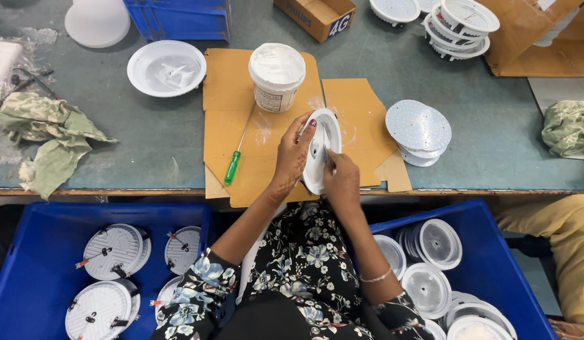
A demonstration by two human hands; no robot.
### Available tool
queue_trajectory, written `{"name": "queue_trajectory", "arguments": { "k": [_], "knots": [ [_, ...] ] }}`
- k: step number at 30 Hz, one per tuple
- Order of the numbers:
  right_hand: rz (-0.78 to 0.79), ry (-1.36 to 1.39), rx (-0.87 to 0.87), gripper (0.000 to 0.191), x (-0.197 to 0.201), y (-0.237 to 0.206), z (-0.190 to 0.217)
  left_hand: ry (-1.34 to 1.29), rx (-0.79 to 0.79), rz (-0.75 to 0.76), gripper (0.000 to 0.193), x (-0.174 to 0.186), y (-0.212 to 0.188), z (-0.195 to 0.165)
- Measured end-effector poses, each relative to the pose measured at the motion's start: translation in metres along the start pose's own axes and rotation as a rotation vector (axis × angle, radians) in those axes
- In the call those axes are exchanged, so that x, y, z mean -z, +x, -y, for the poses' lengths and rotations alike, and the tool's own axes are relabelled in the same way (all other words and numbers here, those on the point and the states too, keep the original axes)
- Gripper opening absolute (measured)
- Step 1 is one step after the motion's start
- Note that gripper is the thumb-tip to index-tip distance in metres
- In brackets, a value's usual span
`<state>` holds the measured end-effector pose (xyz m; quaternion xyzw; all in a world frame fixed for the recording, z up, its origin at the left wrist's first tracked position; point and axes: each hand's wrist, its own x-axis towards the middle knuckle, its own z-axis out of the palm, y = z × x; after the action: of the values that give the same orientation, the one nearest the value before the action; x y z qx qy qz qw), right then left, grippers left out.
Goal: The person repeatedly scoops a white paste from a container using a small metal spatula and spreads it inside white circular LED light housings. They handle each housing one at a time, apply the compound to the interior surface, and place the finished units into a blue crate.
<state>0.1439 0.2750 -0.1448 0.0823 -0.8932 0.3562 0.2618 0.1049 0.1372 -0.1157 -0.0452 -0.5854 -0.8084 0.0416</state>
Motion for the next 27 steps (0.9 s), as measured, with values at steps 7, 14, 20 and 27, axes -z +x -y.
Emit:
{"name": "queue_trajectory", "arguments": {
  "k": [7, 14, 20, 27],
  "knots": [
    [-0.017, -0.011, -0.194, 0.021, 0.016, 0.019, -0.006, 0.078, -0.094, 0.013, 0.040, -0.004, -0.020, -0.006],
    [-0.023, 0.014, -0.283, 0.023, 0.023, 0.014, -0.015, -0.056, -0.103, 0.004, 0.040, -0.005, -0.025, -0.001],
    [0.026, 0.075, -0.369, 0.024, 0.017, 0.028, -0.014, 0.077, -0.150, -0.001, 0.043, -0.009, -0.034, -0.007],
    [-0.019, 0.040, -0.065, 0.023, 0.028, 0.049, 0.017, 0.087, -0.118, -0.001, 0.044, -0.016, -0.037, -0.009]
  ]
}}
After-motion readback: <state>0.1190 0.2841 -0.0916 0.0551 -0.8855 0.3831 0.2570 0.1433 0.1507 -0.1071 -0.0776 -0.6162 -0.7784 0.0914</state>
